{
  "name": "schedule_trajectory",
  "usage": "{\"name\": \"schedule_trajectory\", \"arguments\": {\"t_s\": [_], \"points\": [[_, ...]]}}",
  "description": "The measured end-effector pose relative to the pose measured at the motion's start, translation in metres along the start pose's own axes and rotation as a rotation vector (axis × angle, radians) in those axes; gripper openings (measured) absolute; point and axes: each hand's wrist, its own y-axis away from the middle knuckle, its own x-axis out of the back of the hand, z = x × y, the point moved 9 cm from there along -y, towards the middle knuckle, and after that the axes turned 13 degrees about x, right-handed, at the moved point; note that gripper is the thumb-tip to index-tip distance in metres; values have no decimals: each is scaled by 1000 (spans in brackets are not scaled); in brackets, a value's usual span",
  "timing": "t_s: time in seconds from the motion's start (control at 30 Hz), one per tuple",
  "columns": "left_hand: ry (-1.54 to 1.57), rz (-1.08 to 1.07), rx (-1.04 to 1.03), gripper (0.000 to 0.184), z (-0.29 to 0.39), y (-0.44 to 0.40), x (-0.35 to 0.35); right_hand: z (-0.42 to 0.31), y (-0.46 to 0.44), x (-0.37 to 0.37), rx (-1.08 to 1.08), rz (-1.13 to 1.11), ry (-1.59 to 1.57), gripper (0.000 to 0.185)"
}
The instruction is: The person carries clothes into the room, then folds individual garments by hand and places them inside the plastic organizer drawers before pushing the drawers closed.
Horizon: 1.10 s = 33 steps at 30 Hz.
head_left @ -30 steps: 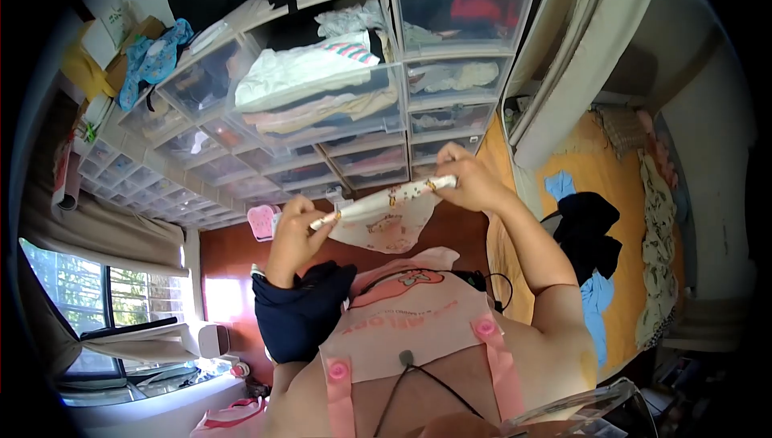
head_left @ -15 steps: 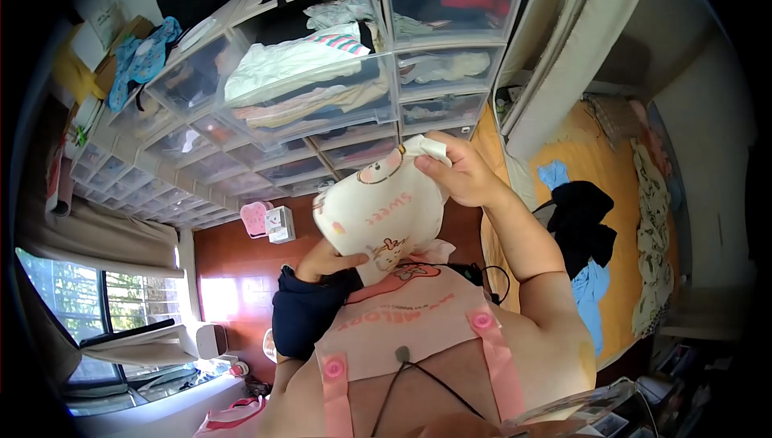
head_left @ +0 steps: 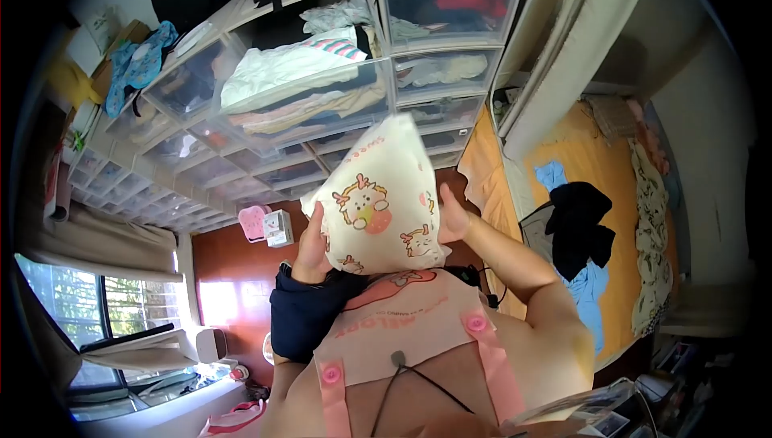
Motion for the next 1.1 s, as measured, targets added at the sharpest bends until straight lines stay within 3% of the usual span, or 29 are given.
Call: {"name": "schedule_trajectory", "arguments": {"t_s": [0.07, 0.2, 0.3, 0.37, 0.43, 0.6, 0.63, 0.7, 0.8, 0.9, 0.93, 1.03, 1.07, 1.1], "points": [[51, -1, 10, 61, -2, -3, 6, 19, 12, 1, -87, -195, -70, 87], [89, 54, 9, 60, -2, -8, 24, 10, 4, -11, -247, -135, 993, 52], [14, 83, -24, 57, 1, -5, 34, 5, -2, -1, -132, 19, 908, 53], [-83, 73, -75, 60, 0, -3, 52, -13, -9, -21, 26, 10, 820, 58], [-165, 207, 112, 64, -20, 1, 74, -26, -13, -31, 126, 27, 745, 61], [-532, 160, 75, 61, -19, 2, 30, -34, -17, -28, 54, 32, 869, 62], [-527, 231, 61, 65, -16, 1, 30, -40, -17, -35, 77, 61, 793, 56], [-688, 224, -45, 94, -8, -3, 26, -51, -18, -41, 127, 202, 671, 51], [-746, 489, -190, 107, 10, 19, 1, -50, -16, -25, 36, 369, 509, 49], [-876, 280, -256, 126, 7, 20, -33, -49, -13, -27, 67, 457, 515, 47], [-928, 324, -289, 109, 6, 21, -34, -48, -14, -27, 107, 466, 560, 49], [-1646, 399, -483, 80, 8, 19, -55, -47, -19, -49, 152, 361, 733, 57], [-1524, 504, -475, 48, 14, 21, -55, -54, -20, -57, 192, 333, 868, 70], [-1515, 508, -483, 46, 14, 21, -53, -65, -19, -68, 244, 270, 1170, 94]]}}
